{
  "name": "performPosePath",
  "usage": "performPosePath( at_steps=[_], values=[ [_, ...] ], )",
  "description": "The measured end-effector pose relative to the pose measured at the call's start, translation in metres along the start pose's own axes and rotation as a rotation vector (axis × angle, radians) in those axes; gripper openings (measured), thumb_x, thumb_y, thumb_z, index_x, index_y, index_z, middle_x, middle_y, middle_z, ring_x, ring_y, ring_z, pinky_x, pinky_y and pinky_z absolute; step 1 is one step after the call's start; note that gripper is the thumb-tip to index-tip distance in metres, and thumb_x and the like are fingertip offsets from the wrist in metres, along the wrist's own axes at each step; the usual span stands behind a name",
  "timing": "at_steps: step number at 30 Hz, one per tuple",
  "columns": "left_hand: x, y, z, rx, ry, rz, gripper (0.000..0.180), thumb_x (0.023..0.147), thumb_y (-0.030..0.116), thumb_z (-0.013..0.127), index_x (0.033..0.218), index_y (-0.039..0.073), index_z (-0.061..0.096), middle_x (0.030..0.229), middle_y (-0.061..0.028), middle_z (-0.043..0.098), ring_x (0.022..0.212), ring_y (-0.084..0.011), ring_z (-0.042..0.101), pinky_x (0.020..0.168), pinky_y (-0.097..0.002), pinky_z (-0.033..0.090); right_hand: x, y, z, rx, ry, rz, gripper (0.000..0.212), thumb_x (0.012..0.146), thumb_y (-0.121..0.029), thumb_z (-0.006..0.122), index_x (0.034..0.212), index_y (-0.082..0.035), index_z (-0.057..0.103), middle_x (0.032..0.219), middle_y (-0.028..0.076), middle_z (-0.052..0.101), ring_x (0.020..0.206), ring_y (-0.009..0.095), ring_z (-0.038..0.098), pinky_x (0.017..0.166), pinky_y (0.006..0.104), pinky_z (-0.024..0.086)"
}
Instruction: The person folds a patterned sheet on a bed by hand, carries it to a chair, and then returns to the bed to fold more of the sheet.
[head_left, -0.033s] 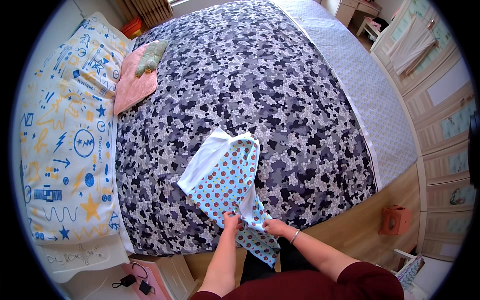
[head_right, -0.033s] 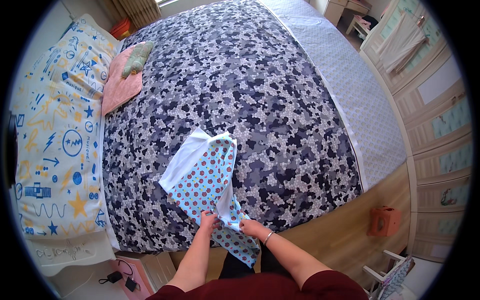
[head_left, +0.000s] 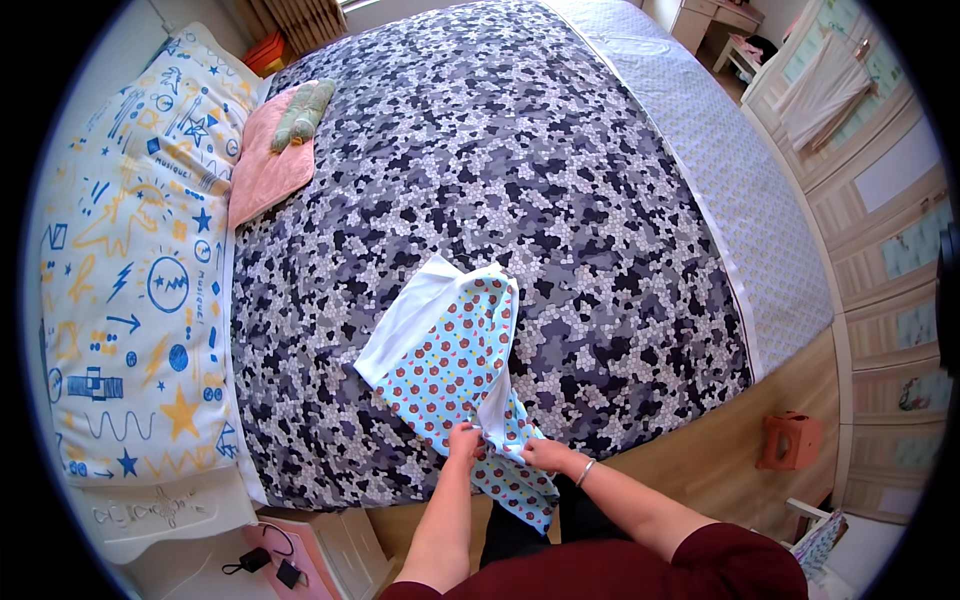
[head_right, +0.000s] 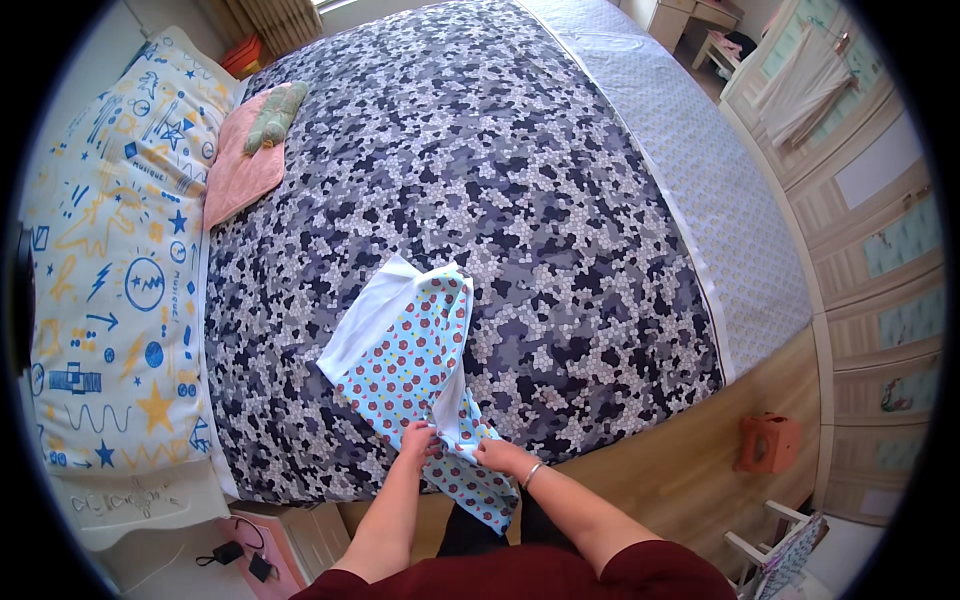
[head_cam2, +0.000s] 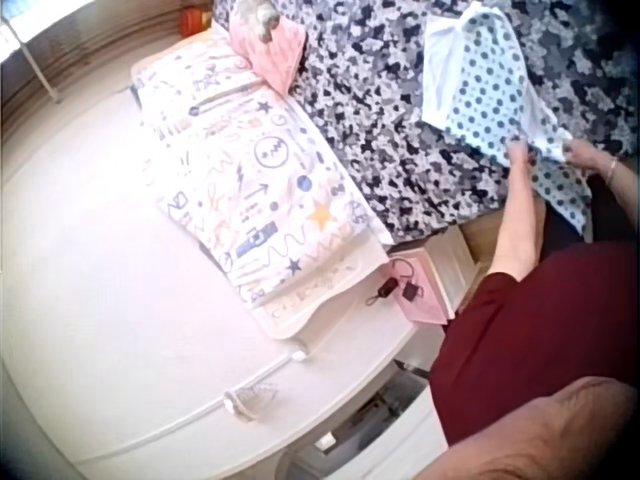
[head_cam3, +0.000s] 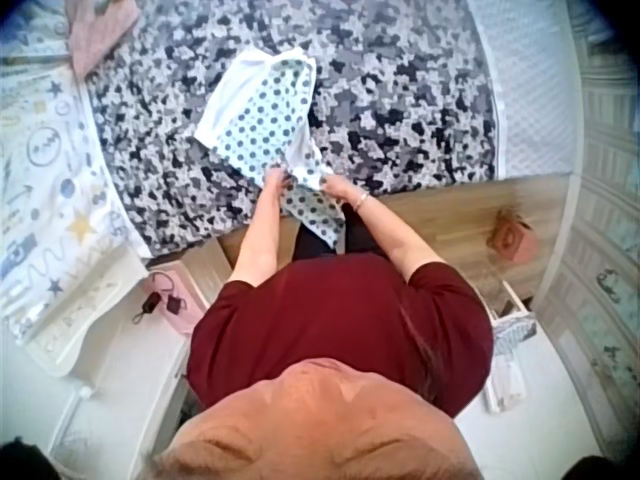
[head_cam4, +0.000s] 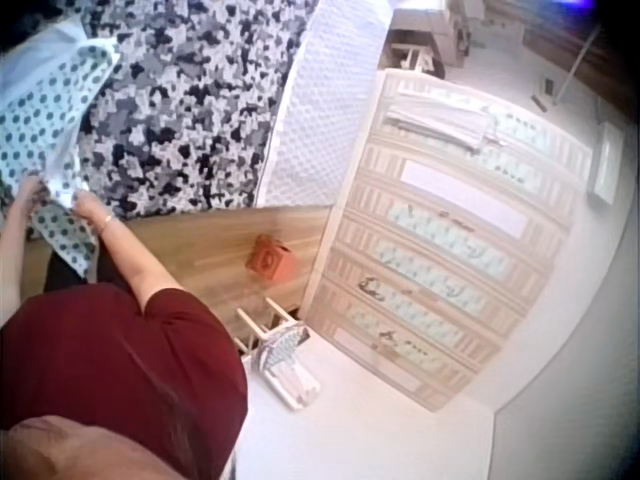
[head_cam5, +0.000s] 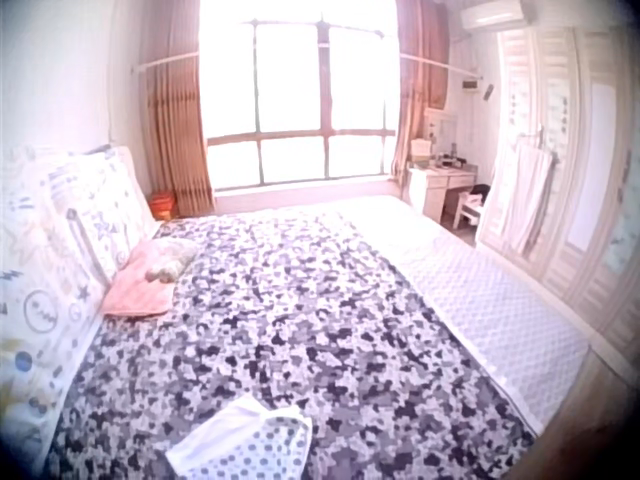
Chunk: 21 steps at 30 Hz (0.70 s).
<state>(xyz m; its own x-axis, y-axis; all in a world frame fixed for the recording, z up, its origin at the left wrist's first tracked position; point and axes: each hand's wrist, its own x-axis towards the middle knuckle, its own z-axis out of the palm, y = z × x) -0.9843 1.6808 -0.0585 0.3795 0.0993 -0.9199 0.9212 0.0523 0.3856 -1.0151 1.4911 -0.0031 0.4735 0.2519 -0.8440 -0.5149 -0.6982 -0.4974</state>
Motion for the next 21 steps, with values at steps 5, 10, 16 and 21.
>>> performPosePath(
  at_steps=[5, 10, 16, 21],
  values=[
    [0.002, -0.004, 0.003, -0.395, -0.040, -0.038, 0.010, 0.071, -0.001, 0.044, 0.080, 0.000, 0.048, 0.071, -0.0072, 0.052, 0.062, -0.0178, 0.054, 0.052, -0.0316, 0.045, 0.012, 0.012, 0.014, 0.202, 0.105, -0.018, 0.023, 0.073, -0.021, 0.054, 0.086, -0.002, 0.050, 0.071, 0.011, 0.057, 0.051, 0.020, 0.056, 0.045, 0.0312, 0.046],
    [-0.023, 0.044, -0.033, -1.190, -0.455, 0.200, 0.010, 0.073, -0.004, 0.039, 0.069, 0.003, 0.044, 0.062, -0.0041, 0.046, 0.052, -0.0138, 0.046, 0.062, -0.0307, 0.046, 0.004, 0.020, -0.043, 1.237, 0.300, 0.040, 0.028, 0.067, 0.003, 0.044, 0.093, -0.005, 0.047, 0.076, 0.010, 0.051, 0.060, 0.023, 0.055, 0.050, 0.0377, 0.047],
    [-0.097, 0.174, -0.027, -0.513, -0.184, 0.505, 0.012, 0.073, 0.001, 0.043, 0.084, 0.005, 0.043, 0.072, -0.0062, 0.046, 0.064, -0.0166, 0.047, 0.063, -0.0400, 0.048, -0.082, -0.060, -0.136, 1.158, 0.231, -0.456, 0.024, 0.072, -0.001, 0.047, 0.096, -0.003, 0.048, 0.071, 0.004, 0.052, 0.059, 0.013, 0.054, 0.052, 0.0255, 0.047],
    [-0.069, 0.157, 0.019, -0.282, -0.304, 0.140, 0.051, 0.075, 0.042, 0.053, 0.102, 0.002, 0.036, 0.100, -0.0160, 0.040, 0.089, -0.0299, 0.046, 0.070, -0.0515, 0.043, -0.155, -0.110, -0.136, 0.910, 0.151, -0.676, 0.017, 0.073, 0.000, 0.046, 0.088, -0.002, 0.054, 0.073, 0.000, 0.052, 0.064, 0.006, 0.051, 0.055, 0.0194, 0.044]
  ],
)
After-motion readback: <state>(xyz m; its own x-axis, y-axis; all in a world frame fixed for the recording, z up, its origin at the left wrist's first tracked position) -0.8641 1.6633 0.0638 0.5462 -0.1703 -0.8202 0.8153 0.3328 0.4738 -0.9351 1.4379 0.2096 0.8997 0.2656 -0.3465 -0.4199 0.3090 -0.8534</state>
